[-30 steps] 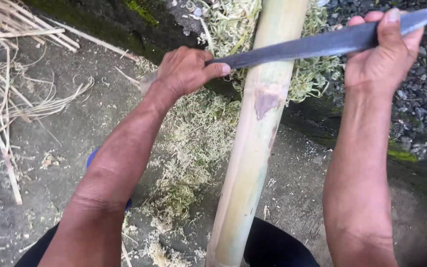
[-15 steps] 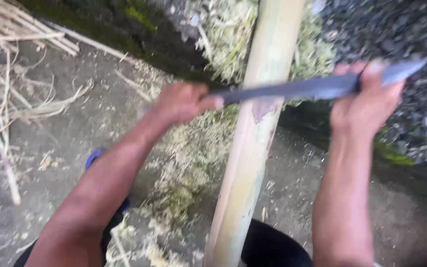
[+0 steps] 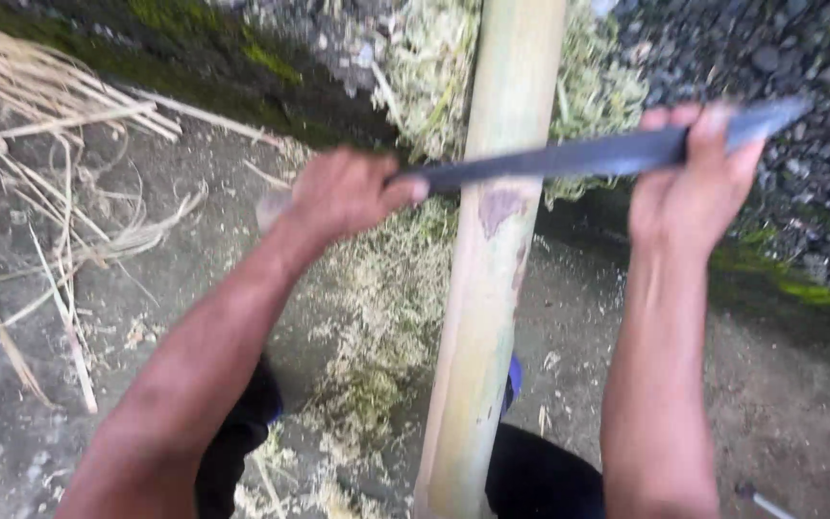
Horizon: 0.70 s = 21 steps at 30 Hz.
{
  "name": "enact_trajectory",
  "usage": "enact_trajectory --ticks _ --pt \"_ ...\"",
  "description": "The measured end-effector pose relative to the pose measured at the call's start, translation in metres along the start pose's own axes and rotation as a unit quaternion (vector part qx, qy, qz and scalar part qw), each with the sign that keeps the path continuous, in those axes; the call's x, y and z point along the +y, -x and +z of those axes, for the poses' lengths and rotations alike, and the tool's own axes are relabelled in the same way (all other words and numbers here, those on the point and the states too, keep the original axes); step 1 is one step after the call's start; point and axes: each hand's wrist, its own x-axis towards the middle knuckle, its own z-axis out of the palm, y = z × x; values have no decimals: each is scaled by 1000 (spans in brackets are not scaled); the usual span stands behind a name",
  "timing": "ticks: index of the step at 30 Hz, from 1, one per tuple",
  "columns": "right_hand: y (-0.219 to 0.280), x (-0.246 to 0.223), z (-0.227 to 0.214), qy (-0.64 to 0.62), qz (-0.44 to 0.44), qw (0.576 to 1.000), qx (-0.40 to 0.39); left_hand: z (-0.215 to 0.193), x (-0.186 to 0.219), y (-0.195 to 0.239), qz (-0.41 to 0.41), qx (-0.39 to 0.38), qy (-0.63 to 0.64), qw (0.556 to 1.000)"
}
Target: Scraping the outer layer of a large bamboo pole with a machete.
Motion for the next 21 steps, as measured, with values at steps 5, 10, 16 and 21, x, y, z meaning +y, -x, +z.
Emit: enact_trajectory --ticks 5,10,16,21 --pt "-5 14 0 31 8 999 -26 41 -22 19 -20 -22 -10 1000" --pt "25 0 -4 -22 -6 997 -68 21 0 46 -18 -7 7 1000" --pt "3 19 -12 -96 59 993 42 -9 22 35 -84 -64 -100 989" --pt "20 29 -37 -116 68 990 49 -37 43 40 -51 -46 -141 988"
